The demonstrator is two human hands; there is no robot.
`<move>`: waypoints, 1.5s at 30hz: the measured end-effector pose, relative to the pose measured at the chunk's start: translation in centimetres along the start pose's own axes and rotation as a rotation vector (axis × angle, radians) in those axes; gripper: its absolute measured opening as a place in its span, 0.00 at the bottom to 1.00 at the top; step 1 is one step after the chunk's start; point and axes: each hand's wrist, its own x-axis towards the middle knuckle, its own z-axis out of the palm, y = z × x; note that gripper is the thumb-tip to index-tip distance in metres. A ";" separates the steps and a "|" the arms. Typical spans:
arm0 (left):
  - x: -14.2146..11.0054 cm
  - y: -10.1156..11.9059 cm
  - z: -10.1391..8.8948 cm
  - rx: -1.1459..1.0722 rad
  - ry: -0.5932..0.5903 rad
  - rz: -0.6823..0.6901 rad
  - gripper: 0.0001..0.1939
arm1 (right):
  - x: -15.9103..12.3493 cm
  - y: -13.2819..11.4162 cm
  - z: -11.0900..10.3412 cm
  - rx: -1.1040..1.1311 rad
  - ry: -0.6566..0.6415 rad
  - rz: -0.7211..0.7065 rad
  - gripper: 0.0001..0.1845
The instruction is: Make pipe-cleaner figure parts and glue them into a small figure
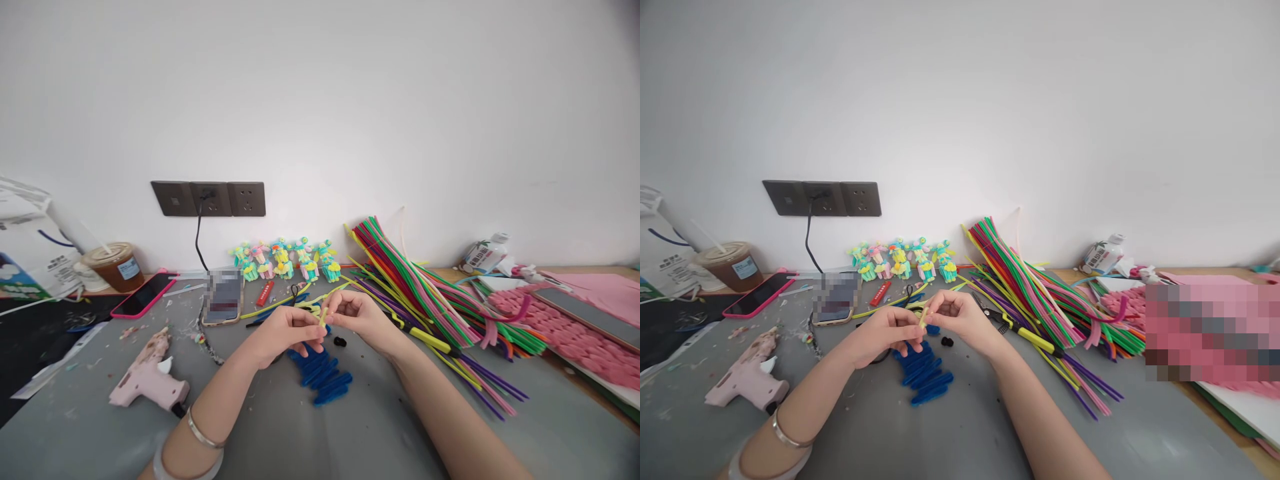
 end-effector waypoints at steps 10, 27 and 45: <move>0.2 -0.4 -0.4 0.222 0.062 0.096 0.13 | 0.1 0.5 -0.2 -0.099 0.081 0.034 0.15; 0.9 -1.2 -0.1 0.358 0.260 0.304 0.10 | 0.2 0.9 0.2 -0.204 0.105 0.047 0.13; 0.6 -0.4 -0.9 0.687 0.348 0.451 0.08 | 0.3 1.4 -0.1 -0.171 0.182 0.140 0.16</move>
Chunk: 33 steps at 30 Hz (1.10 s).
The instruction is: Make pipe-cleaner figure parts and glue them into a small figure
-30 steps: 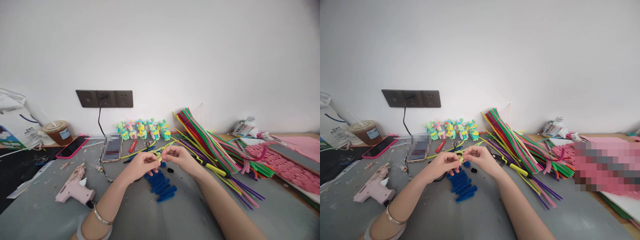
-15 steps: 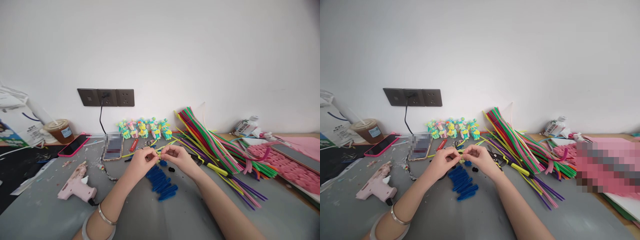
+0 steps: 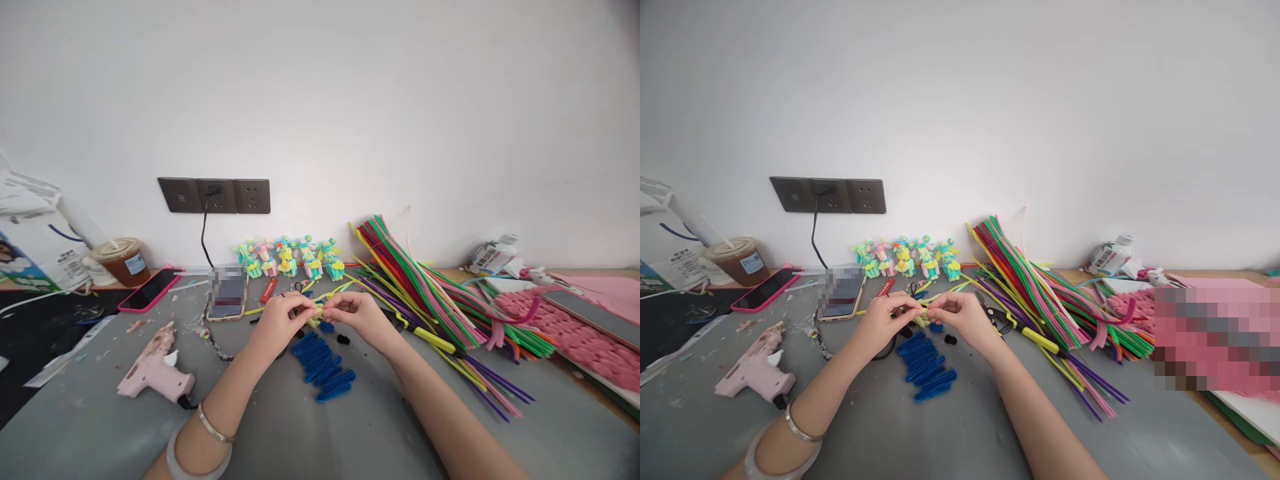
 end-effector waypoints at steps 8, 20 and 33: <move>0.0 -0.1 0.1 0.091 -0.016 0.022 0.09 | 0.1 0.1 -0.2 -0.072 -0.056 -0.003 0.17; -0.2 -0.9 0.3 0.350 0.038 0.192 0.09 | 0.1 0.5 0.0 -0.115 -0.036 -0.010 0.17; -0.2 -2.1 1.2 0.475 0.008 0.070 0.13 | 0.6 1.0 -0.8 -0.374 0.083 -0.132 0.11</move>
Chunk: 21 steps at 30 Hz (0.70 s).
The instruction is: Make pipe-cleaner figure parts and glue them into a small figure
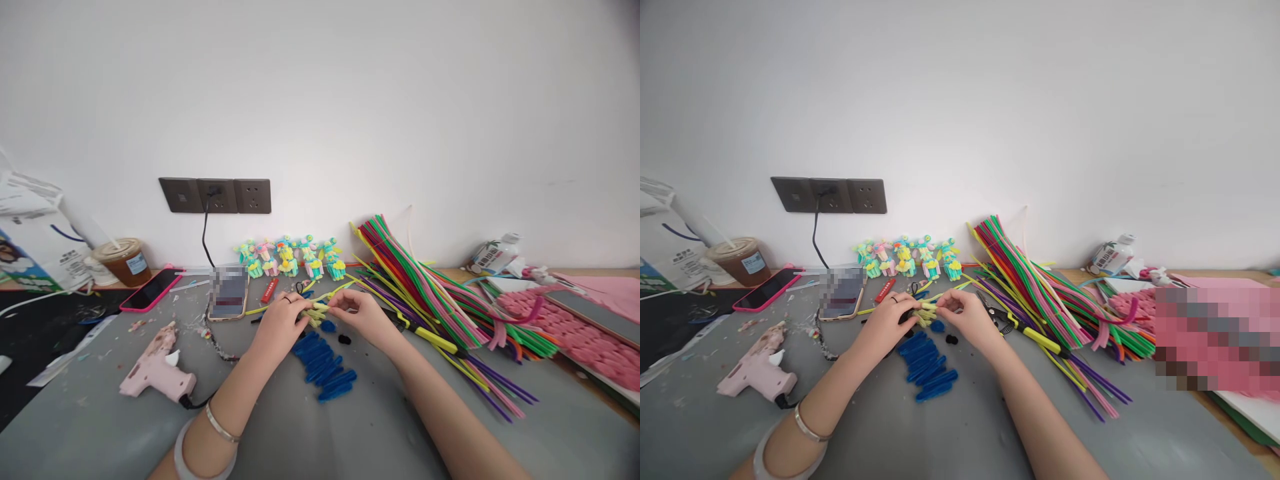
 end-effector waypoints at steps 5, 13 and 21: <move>-0.2 -0.5 1.1 0.096 -0.006 0.034 0.13 | 0.2 0.2 -0.2 0.085 0.060 0.011 0.13; -0.1 -0.2 1.3 0.125 -0.002 -0.015 0.09 | 0.2 0.7 0.2 0.144 0.102 0.041 0.16; 0.2 0.1 0.8 -0.073 0.072 -0.082 0.08 | 0.1 0.2 0.2 0.250 0.116 0.041 0.18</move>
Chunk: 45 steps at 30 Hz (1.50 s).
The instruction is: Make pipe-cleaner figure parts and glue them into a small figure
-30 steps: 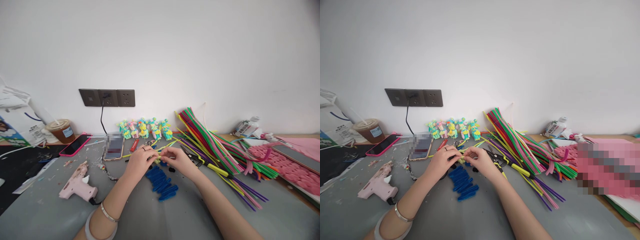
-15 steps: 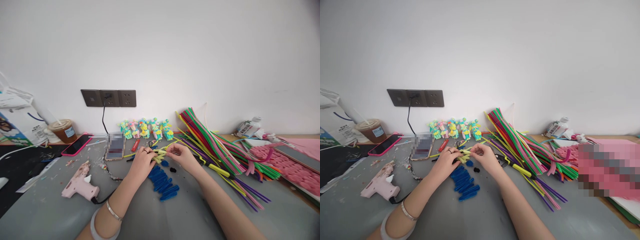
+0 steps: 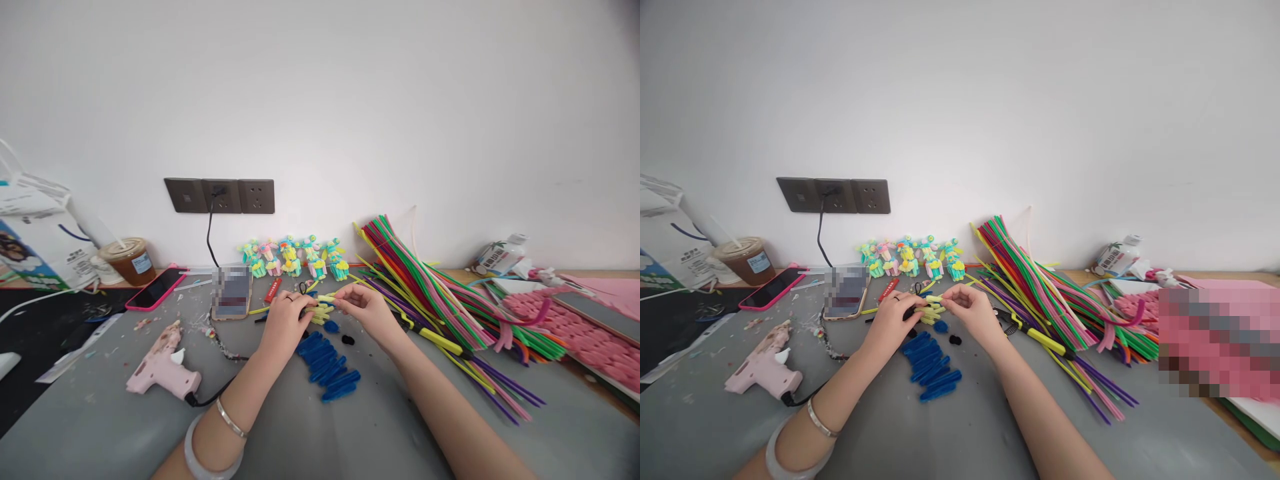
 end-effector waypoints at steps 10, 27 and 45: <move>0.1 0.8 0.2 -0.661 0.023 -0.135 0.08 | -0.2 -0.8 0.4 -0.006 -0.086 0.044 0.17; 0.1 1.7 0.0 -1.272 -0.037 -0.469 0.16 | -0.8 -0.4 0.8 0.241 -0.226 0.199 0.15; 0.0 1.5 0.1 -1.260 -0.127 -0.545 0.17 | -0.8 -0.7 0.7 0.134 -0.239 0.260 0.18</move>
